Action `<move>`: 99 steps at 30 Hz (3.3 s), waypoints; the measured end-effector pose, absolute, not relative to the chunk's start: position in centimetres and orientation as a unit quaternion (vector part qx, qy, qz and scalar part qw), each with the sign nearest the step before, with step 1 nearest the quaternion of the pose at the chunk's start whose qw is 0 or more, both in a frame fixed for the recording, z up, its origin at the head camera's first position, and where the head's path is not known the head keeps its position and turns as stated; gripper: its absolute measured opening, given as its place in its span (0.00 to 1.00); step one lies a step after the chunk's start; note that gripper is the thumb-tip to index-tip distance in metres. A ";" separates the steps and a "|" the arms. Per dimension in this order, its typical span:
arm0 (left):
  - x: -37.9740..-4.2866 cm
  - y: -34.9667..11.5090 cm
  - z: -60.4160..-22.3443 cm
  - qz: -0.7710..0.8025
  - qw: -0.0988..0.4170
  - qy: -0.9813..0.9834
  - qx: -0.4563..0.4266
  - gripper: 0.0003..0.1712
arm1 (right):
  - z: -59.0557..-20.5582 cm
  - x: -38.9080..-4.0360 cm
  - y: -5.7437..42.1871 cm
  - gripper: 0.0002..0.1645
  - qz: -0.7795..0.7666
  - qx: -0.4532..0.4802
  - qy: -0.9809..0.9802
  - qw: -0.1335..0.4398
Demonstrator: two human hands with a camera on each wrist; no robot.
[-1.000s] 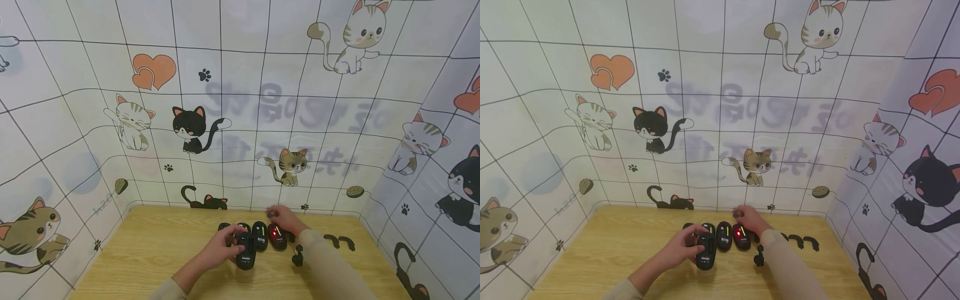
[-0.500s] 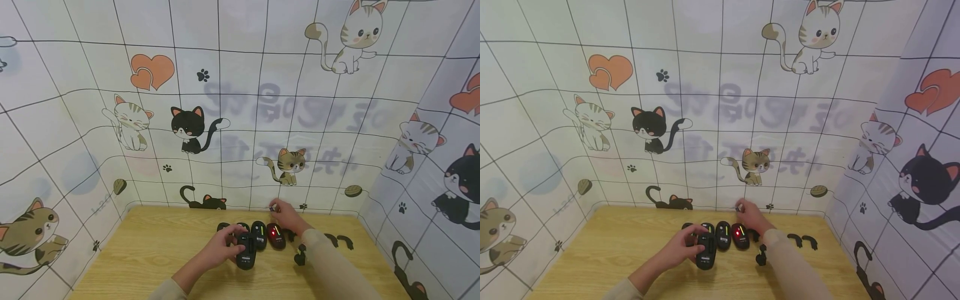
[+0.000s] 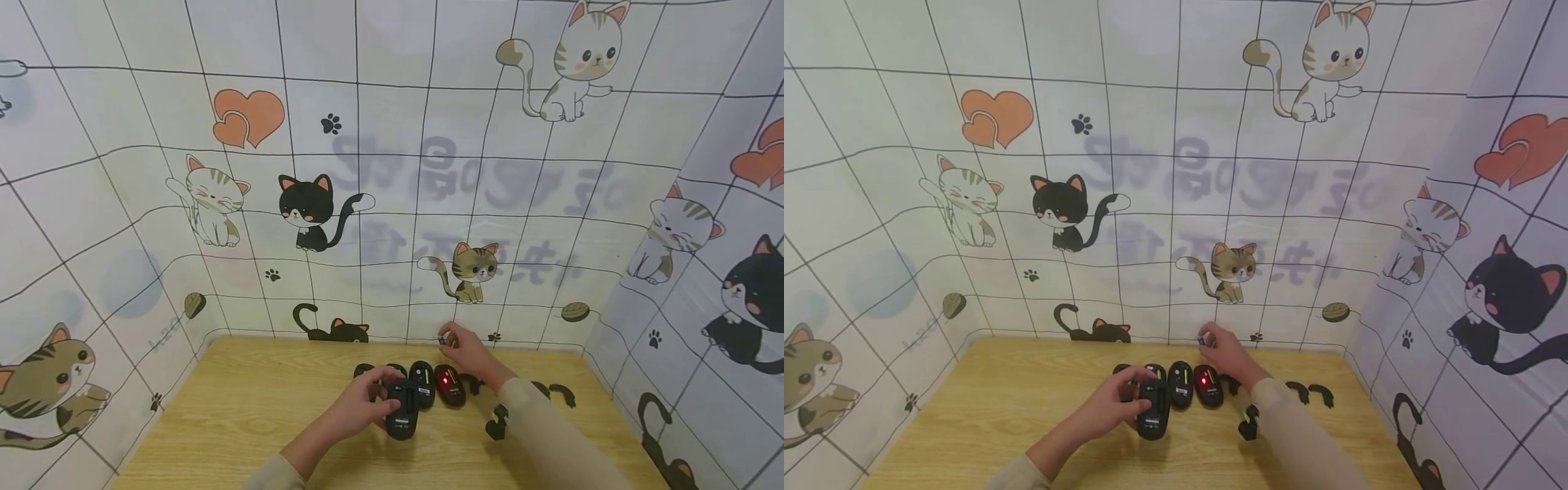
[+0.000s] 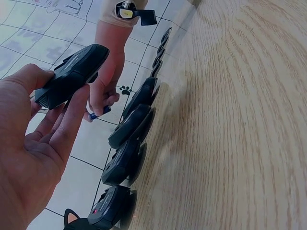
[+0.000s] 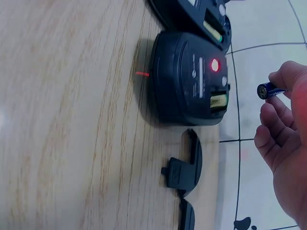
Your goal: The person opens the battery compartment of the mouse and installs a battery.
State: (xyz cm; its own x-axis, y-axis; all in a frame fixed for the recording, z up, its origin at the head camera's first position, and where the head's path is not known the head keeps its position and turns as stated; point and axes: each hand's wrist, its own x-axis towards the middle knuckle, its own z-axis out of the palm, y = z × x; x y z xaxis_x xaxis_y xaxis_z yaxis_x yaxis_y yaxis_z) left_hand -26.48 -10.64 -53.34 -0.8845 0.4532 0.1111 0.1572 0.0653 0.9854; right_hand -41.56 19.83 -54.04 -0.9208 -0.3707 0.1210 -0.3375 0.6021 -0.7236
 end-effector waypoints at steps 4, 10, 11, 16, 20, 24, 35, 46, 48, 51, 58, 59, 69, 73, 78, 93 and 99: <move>-26.5 -10.7 -53.4 0.649 0.113 0.721 0.213 0.24 | -53.2 -40.6 19.5 0.17 -0.413 -0.207 0.887 0.024; -26.5 -10.8 -53.3 0.649 0.116 0.721 0.212 0.24 | -52.3 -39.1 19.2 0.14 -0.427 -0.221 0.877 0.027; -26.5 -10.8 -53.3 0.649 0.116 0.721 0.212 0.24 | -52.1 -38.8 19.1 0.13 -0.429 -0.221 0.876 0.028; -26.5 -10.8 -53.3 0.649 0.115 0.721 0.214 0.24 | -51.7 -37.8 18.9 0.13 -0.437 -0.224 0.871 0.021; -26.6 -10.8 -53.3 0.650 0.112 0.719 0.218 0.24 | -51.6 -37.1 18.7 0.14 -0.453 -0.221 0.863 0.013; -26.5 -10.8 -53.2 0.651 0.110 0.719 0.219 0.24 | -51.2 -36.1 18.3 0.16 -0.466 -0.217 0.858 0.008; -26.5 -10.9 -53.3 0.652 0.117 0.718 0.214 0.24 | -50.5 -34.0 17.6 0.13 -0.504 -0.214 0.837 0.014; -26.4 -10.8 -53.3 0.651 0.117 0.718 0.217 0.24 | -49.7 -32.3 16.8 0.12 -0.536 -0.237 0.810 0.014; -26.4 -10.8 -53.3 0.650 0.116 0.719 0.217 0.24 | -49.6 -32.1 16.7 0.12 -0.543 -0.246 0.803 0.015; -26.4 -10.8 -53.2 0.649 0.115 0.720 0.217 0.23 | -49.1 -31.4 16.4 0.11 -0.555 -0.261 0.789 0.022; -26.4 -10.8 -53.1 0.647 0.119 0.722 0.214 0.23 | -48.2 -30.1 15.6 0.11 -0.575 -0.287 0.765 0.040; -26.4 -10.8 -53.1 0.647 0.119 0.722 0.214 0.23 | -48.2 -30.0 15.5 0.11 -0.575 -0.289 0.764 0.041; -26.5 -10.8 -53.0 0.646 0.116 0.722 0.220 0.22 | -48.2 -29.2 15.0 0.10 -0.573 -0.302 0.760 0.053; -26.5 -10.8 -53.0 0.648 0.116 0.720 0.221 0.22 | -48.2 -29.0 14.9 0.09 -0.569 -0.300 0.763 0.057; -26.4 -10.8 -52.9 0.647 0.115 0.721 0.221 0.22 | -48.3 -28.8 14.7 0.10 -0.561 -0.300 0.770 0.056; -26.4 -10.8 -52.9 0.647 0.106 0.720 0.229 0.22 | -48.7 -28.4 14.3 0.06 -0.554 -0.287 0.778 0.069; -26.4 -10.8 -52.9 0.647 0.098 0.722 0.224 0.22 | -49.0 -28.3 14.3 0.06 -0.562 -0.290 0.771 0.069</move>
State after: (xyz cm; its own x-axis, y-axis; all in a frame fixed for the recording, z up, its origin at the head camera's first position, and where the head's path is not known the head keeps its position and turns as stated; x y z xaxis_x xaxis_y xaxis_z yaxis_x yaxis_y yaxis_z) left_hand -26.35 -10.80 -52.85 -0.8805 0.4503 0.1479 0.1962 0.0621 0.9786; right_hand -28.30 14.30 -48.97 -0.8226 -0.5246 0.2192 -0.3693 0.1998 -0.9076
